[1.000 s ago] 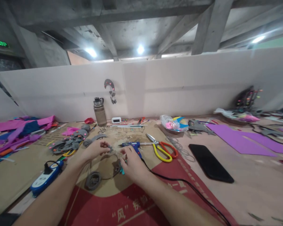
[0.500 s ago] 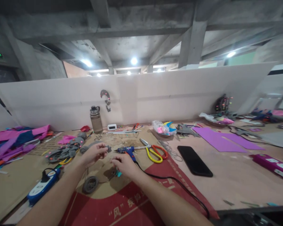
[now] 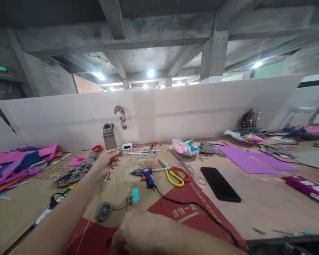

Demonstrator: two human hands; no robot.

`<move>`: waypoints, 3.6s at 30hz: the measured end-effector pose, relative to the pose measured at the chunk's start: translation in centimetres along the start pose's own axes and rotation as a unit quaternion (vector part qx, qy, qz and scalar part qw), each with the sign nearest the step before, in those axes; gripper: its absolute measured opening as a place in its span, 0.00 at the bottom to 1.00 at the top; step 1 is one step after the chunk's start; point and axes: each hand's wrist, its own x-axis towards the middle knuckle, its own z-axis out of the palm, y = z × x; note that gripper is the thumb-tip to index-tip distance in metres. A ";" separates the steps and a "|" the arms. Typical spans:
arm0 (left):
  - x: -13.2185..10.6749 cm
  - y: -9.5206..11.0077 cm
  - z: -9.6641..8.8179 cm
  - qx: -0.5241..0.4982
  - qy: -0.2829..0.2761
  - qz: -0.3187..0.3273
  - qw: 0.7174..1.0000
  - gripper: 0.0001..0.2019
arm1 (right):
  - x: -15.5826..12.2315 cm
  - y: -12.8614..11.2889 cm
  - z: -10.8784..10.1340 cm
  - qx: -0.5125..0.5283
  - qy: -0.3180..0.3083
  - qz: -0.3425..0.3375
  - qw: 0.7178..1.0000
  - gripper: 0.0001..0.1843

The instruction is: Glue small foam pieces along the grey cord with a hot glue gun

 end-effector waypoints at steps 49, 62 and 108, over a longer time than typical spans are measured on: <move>-4.4 -5.4 4.6 0.056 -0.097 0.052 0.992 0.11 | 3.1 9.0 -1.8 -0.080 0.399 0.244 0.880 0.03; -3.5 -6.0 3.7 0.039 -0.043 0.034 0.998 0.12 | 3.5 9.1 -1.8 0.250 0.475 0.188 0.823 0.06; -4.7 -5.1 4.9 0.110 -0.052 0.074 0.990 0.08 | 3.3 9.5 -1.8 0.087 0.417 0.233 0.874 0.05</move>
